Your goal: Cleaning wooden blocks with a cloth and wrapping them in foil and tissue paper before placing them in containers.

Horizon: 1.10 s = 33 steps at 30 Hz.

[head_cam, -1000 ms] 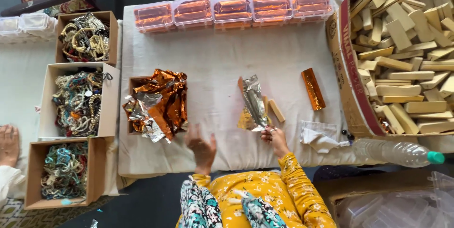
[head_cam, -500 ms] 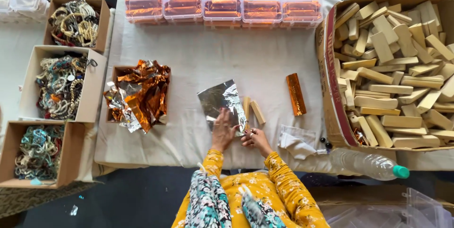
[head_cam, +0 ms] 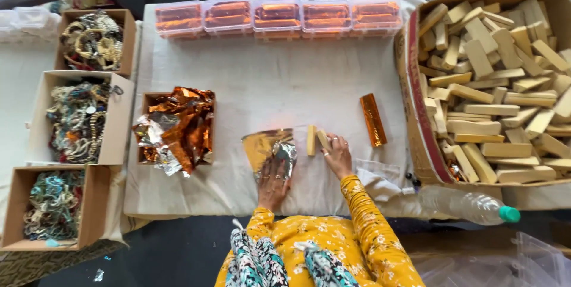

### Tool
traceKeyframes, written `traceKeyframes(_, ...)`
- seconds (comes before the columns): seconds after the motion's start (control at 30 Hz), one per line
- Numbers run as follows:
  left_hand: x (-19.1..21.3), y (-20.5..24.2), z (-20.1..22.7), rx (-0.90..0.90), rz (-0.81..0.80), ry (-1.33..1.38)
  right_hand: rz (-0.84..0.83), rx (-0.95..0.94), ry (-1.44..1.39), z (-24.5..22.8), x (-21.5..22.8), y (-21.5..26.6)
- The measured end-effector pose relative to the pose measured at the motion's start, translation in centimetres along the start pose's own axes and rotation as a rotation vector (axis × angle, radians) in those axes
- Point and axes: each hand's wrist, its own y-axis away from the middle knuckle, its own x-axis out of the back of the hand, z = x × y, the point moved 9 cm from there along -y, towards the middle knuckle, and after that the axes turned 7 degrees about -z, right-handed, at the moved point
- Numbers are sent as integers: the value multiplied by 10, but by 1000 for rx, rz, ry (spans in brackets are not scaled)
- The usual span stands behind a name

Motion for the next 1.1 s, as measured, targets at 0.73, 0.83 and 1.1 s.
traceKeyframes(0.73,-1,6,-9,-47,18,-7,66,-120,-125,2,-22,-13)
traceKeyframes(0.83,-20,8,-20,4,-156,50,24,-41,-23,-16,-36,-11)
traceKeyframes(1.1,-14,7,-18,-62,-115,83,26,-150,133,-54,-28,-13)
